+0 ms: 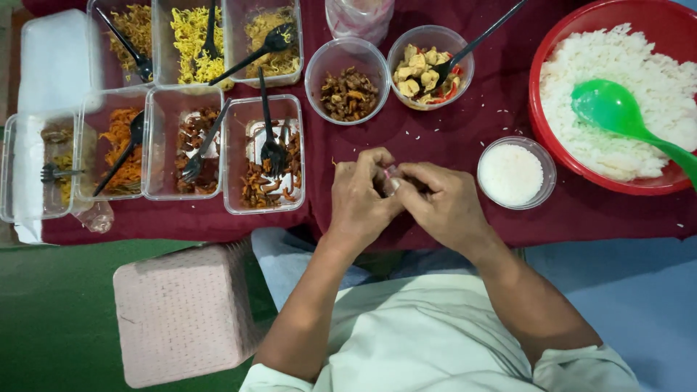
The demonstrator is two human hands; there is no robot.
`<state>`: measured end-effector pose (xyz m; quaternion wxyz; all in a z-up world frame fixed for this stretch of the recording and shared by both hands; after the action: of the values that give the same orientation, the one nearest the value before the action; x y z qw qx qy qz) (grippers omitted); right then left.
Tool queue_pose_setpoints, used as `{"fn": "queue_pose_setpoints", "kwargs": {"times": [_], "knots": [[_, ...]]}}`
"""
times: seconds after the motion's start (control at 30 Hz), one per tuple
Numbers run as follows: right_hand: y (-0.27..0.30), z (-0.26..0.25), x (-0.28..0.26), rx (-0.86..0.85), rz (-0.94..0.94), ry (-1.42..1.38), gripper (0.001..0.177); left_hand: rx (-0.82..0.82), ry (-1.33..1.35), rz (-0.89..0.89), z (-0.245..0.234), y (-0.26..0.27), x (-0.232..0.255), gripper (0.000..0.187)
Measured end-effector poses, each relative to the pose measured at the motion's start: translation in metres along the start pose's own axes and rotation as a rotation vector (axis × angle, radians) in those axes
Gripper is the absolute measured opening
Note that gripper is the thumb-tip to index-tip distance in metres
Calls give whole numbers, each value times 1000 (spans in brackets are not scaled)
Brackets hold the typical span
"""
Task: Packaging various food ingredients into a small plastic bag and cup using a spoon
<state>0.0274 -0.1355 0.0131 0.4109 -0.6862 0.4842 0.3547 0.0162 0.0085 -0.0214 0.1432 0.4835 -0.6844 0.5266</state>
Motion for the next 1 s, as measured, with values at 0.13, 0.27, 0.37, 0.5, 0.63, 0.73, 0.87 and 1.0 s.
{"fn": "queue_pose_setpoints", "kwargs": {"times": [0.13,0.27,0.37,0.5,0.63,0.73,0.87,1.0], "knots": [[-6,-6,-3,7,70,-27,10,-74,27,17,-7,-4,6,60],[-6,-10,-3,-15,80,-45,12,-140,56,-36,-5,-1,-1,63],[-3,-10,-5,-14,14,-5,9,-95,31,57,-2,4,-6,49],[0,-11,-15,-31,32,-14,14,-70,57,52,-4,5,-8,38],[1,-13,-20,-74,80,-88,15,-72,114,32,-9,1,-4,39],[2,-16,-15,-120,117,-99,17,-111,159,19,-12,1,-1,38],[1,-16,-12,-160,159,-160,17,-120,166,26,-10,1,-4,38],[-2,-16,-13,-175,173,-176,16,-113,98,30,-6,4,-8,36]]}}
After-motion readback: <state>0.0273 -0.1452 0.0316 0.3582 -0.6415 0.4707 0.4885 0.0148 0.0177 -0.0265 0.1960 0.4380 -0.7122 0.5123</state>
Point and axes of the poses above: each hand's wrist, its own y-axis away from the middle knuckle, its own z-axis out of the palm, x = y × z, the point moved 2 cm from there along -y, towards the middle knuckle, and after that the axes turned 10 degrees about z, right-handed, at the moved point
